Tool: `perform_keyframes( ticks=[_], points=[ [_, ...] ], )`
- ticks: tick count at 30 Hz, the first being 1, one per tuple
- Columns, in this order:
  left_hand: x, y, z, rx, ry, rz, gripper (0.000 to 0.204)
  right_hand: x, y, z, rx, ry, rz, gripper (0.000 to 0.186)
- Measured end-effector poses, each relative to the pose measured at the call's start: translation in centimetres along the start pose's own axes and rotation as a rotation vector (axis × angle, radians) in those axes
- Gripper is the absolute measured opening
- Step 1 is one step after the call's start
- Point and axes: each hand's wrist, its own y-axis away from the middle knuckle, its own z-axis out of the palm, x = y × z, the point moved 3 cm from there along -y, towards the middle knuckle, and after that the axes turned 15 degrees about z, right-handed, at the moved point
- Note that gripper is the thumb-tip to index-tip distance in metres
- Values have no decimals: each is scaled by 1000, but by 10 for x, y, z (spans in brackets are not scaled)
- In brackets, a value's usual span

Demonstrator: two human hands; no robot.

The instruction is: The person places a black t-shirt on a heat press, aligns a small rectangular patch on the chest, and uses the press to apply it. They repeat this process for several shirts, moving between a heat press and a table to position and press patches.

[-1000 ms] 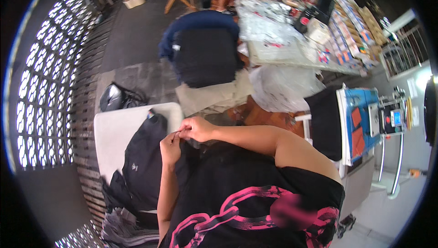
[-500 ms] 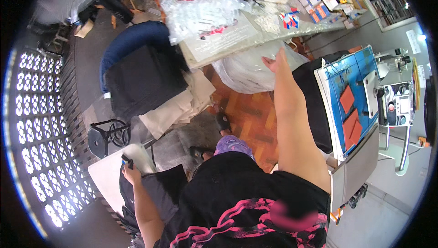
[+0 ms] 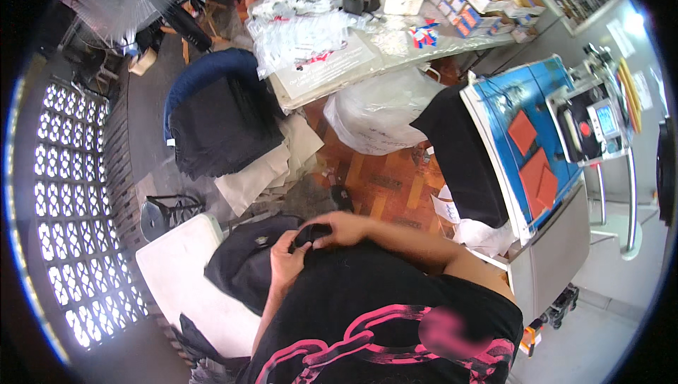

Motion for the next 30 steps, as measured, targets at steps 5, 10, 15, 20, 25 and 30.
perform_keyframes(
  ticks=[5, 10, 15, 20, 25, 30],
  points=[
    [30, 39, 23, -12, 139, 208, 17, 29, 89, 32, 452, 81, -4, 21],
    [49, 83, 67, -370, 306, 166, 14, 35, 174, 62, 752, 266, -231, 27],
    [63, 113, 124, -409, 451, 166, 12, 18, 251, 92, 1324, 192, -231, 25],
    [152, 109, 185, -350, 428, 425, 10, 2, 331, 124, 1281, -45, -356, 15],
    [211, 131, 264, -520, 309, 583, 9, 140, 363, 93, 1362, 443, 404, 22],
    [230, 171, 341, -671, 152, 879, 6, 196, 420, 87, 1405, -702, 227, 25]
  ],
)
